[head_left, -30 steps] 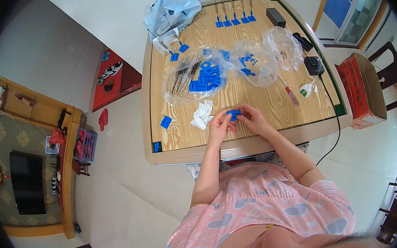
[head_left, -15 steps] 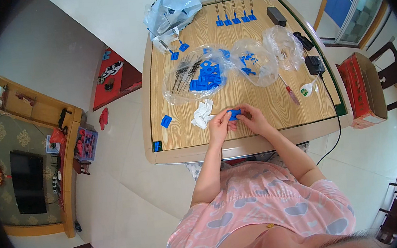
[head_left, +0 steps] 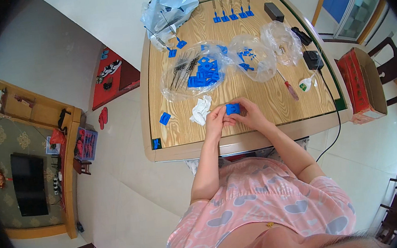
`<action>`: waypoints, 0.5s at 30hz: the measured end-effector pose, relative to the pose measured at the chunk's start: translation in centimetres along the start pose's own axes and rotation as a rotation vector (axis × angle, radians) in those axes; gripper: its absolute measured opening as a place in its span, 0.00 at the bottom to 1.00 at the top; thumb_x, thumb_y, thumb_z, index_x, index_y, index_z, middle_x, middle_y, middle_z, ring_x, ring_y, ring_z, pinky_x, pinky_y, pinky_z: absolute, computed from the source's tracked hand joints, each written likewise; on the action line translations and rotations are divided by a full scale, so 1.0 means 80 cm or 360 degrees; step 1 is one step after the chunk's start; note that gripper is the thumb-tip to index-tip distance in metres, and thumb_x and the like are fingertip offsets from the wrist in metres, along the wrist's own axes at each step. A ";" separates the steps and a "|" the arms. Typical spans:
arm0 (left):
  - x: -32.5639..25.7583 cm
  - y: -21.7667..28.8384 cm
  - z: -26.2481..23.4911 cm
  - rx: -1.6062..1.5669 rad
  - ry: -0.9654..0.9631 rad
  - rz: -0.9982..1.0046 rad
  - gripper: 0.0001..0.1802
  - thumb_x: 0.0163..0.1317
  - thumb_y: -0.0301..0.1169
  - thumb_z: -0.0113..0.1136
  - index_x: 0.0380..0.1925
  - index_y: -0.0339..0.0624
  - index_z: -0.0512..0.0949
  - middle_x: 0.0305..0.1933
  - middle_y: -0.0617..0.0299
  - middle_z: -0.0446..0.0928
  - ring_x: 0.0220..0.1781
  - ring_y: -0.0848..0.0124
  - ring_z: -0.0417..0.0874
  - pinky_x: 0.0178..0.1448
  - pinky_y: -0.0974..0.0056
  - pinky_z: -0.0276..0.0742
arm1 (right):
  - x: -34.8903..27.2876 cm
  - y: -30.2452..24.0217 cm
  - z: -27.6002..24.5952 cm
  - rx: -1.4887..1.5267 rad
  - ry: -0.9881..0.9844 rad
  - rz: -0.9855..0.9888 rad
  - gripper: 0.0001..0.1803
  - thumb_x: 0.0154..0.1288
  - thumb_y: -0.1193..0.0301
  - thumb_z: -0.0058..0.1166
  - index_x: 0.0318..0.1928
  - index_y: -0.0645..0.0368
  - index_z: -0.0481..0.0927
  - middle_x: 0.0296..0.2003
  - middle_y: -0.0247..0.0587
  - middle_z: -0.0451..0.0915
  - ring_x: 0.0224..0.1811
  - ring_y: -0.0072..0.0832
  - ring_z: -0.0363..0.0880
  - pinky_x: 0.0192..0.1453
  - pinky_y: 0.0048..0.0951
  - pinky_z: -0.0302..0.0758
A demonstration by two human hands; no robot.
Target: The person assembles components by fitting plastic pieces together, applying glue from a bottle, and inserting wire springs into the plastic parts by hand.
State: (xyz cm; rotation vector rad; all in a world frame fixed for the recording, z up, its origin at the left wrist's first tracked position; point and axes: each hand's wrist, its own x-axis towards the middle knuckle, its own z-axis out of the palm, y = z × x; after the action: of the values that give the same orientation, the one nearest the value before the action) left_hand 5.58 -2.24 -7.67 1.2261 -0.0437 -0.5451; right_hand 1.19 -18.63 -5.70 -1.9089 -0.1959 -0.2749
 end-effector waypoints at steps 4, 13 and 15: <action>-0.002 -0.001 0.003 0.0001 0.0022 0.0003 0.15 0.70 0.34 0.48 0.46 0.34 0.76 0.30 0.55 0.80 0.26 0.68 0.83 0.29 0.68 0.82 | -0.001 0.001 0.002 -0.0072 -0.0002 -0.0011 0.19 0.56 0.72 0.61 0.48 0.61 0.74 0.43 0.46 0.76 0.44 0.38 0.78 0.46 0.32 0.75; -0.004 -0.006 0.008 0.0064 0.0065 0.0134 0.15 0.70 0.33 0.48 0.46 0.33 0.77 0.31 0.55 0.81 0.27 0.69 0.83 0.31 0.68 0.82 | -0.009 0.000 0.010 -0.0266 0.0067 -0.0043 0.20 0.59 0.68 0.58 0.51 0.60 0.73 0.43 0.50 0.75 0.45 0.46 0.76 0.48 0.37 0.74; -0.004 -0.007 0.009 0.0024 0.0086 0.0148 0.15 0.70 0.33 0.48 0.45 0.33 0.77 0.31 0.56 0.81 0.27 0.70 0.83 0.31 0.69 0.82 | -0.009 -0.003 0.008 -0.0266 0.0063 -0.0037 0.21 0.60 0.67 0.58 0.52 0.60 0.73 0.43 0.50 0.75 0.45 0.46 0.76 0.48 0.37 0.74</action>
State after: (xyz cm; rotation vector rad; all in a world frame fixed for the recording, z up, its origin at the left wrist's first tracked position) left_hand 4.84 -2.89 -7.87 1.2465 -0.0584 -0.4312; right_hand 0.50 -17.93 -5.94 -2.0659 -0.1730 -0.3533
